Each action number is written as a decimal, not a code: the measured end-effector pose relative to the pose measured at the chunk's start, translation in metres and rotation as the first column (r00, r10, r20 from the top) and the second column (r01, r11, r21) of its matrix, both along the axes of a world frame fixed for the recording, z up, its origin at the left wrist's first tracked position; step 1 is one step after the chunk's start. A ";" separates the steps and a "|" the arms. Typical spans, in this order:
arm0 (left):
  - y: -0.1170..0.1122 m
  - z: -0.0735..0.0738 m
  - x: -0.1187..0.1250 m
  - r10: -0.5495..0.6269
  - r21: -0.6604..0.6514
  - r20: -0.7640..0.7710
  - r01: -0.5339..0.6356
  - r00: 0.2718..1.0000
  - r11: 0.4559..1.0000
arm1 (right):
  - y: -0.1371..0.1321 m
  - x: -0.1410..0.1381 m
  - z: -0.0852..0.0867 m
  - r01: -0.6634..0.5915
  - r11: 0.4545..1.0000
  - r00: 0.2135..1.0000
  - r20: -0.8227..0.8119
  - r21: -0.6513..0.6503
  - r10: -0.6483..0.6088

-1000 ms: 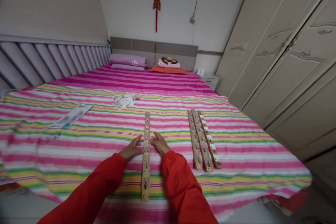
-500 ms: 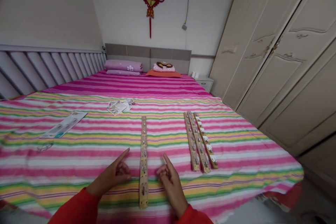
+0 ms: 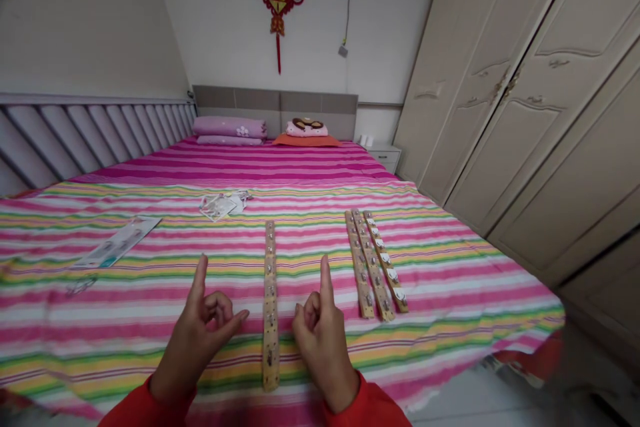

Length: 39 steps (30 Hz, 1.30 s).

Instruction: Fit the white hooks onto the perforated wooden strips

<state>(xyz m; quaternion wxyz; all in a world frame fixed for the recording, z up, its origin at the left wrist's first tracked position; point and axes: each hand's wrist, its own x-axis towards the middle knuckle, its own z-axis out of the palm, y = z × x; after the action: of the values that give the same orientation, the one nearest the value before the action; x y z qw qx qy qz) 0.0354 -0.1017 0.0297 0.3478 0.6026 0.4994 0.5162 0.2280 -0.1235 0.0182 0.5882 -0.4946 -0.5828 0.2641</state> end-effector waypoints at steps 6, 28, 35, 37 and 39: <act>0.009 -0.043 -0.009 -0.043 -0.195 0.044 0.051 0.998 0.979 | 0.011 0.003 -0.049 -0.064 0.973 0.997 0.023 -0.221 0.070; 0.001 -0.125 0.005 0.271 -0.538 0.493 0.045 0.827 0.842 | 0.002 -0.058 -0.133 -0.707 0.635 0.305 -0.944 -0.312 -0.125; -0.022 -0.150 0.037 0.074 -0.268 0.314 0.014 0.946 0.963 | 0.005 -0.073 -0.125 -0.658 0.681 0.251 -0.946 -0.322 -0.205; -0.025 -0.149 0.044 0.021 -0.218 0.293 0.045 0.956 0.975 | 0.007 -0.077 -0.117 -0.645 0.705 0.241 -0.954 -0.296 -0.180; -0.021 -0.143 0.047 0.026 -0.206 0.290 0.036 0.957 0.978 | 0.010 -0.081 -0.108 -0.631 0.718 0.276 -0.950 -0.293 -0.145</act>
<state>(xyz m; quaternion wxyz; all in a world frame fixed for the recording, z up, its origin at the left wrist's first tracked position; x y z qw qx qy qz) 0.0827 -0.1230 -0.1130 0.4800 0.4816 0.4928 0.5430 0.1468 -0.1133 -0.0895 0.5528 -0.3055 -0.0767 0.7715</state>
